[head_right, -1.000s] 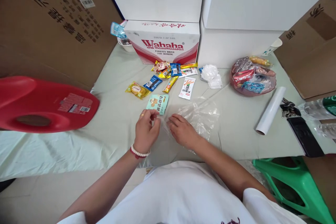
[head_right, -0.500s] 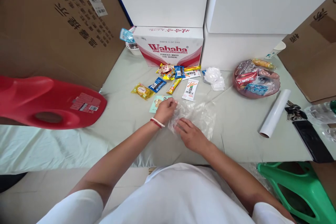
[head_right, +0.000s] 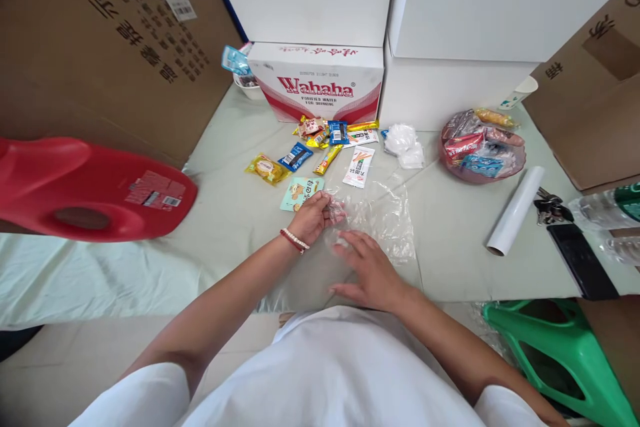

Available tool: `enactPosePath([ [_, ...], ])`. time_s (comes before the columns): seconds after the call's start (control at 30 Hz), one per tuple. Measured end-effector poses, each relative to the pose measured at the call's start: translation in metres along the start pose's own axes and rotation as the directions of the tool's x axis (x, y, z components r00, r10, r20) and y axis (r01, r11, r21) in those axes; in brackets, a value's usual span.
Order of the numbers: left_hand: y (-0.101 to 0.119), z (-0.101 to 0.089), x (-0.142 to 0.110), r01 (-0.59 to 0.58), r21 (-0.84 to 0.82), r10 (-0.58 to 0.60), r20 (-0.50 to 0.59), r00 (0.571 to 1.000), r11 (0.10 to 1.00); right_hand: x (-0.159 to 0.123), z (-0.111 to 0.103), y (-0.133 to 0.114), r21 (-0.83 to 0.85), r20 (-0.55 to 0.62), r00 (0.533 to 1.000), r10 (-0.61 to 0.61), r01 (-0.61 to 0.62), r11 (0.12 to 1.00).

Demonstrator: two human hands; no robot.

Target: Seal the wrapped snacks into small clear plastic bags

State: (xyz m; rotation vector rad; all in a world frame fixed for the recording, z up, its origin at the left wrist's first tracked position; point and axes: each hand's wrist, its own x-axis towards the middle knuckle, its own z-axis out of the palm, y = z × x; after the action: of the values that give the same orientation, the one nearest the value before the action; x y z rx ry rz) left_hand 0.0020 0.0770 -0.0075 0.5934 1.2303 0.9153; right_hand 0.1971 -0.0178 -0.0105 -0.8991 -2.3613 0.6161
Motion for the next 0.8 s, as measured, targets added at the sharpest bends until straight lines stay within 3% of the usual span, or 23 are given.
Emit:
enactPosePath([
  [0.13, 0.01, -0.009, 0.007, -0.001, 0.042, 0.004, -0.06, 0.998, 0.999, -0.012, 0.014, 0.003, -0.157, 0.005, 0.989, -0.15, 0.149, 0.976],
  [0.27, 0.025, -0.024, 0.017, 0.029, 0.17, -0.003, -0.149, 0.989, 0.985, -0.029, 0.009, 0.01, -0.209, 0.048, 0.976, -0.214, 0.219, 0.953],
  [0.4, 0.029, -0.02, 0.004, -0.049, 0.298, 0.145, -0.309, 0.94, 0.953, -0.03, 0.003, 0.012, -0.232, 0.172, 0.963, -0.207, 0.244, 0.942],
  [0.47, 0.022, -0.011, -0.016, -0.146, 0.466, 0.317, -0.314, 0.895, 0.873, -0.024, 0.006, 0.011, -0.213, 0.221, 0.954, -0.203, 0.25, 0.944],
  [0.5, 0.017, -0.006, -0.027, -0.216, 0.604, 0.442, -0.253, 0.861, 0.767, -0.02, 0.008, 0.011, -0.201, 0.24, 0.95, -0.199, 0.249, 0.947],
  [0.57, 0.003, 0.003, -0.047, -0.379, 0.813, 0.617, 0.031, 0.787, 0.442, -0.013, 0.013, 0.009, -0.168, 0.253, 0.947, -0.197, 0.244, 0.955],
  [0.63, -0.009, 0.006, -0.058, -0.502, 0.844, 0.575, 0.321, 0.753, 0.186, -0.01, 0.016, 0.007, -0.118, 0.244, 0.946, -0.212, 0.246, 0.962],
  [0.7, -0.018, 0.0, -0.056, -0.531, 0.84, 0.452, 0.432, 0.781, 0.114, -0.012, 0.015, 0.006, -0.078, 0.219, 0.952, -0.215, 0.237, 0.968],
  [0.8, -0.022, -0.022, -0.041, -0.512, 0.84, 0.34, 0.435, 0.834, 0.18, -0.022, 0.005, 0.008, -0.073, 0.142, 0.983, -0.116, 0.128, 0.989],
])
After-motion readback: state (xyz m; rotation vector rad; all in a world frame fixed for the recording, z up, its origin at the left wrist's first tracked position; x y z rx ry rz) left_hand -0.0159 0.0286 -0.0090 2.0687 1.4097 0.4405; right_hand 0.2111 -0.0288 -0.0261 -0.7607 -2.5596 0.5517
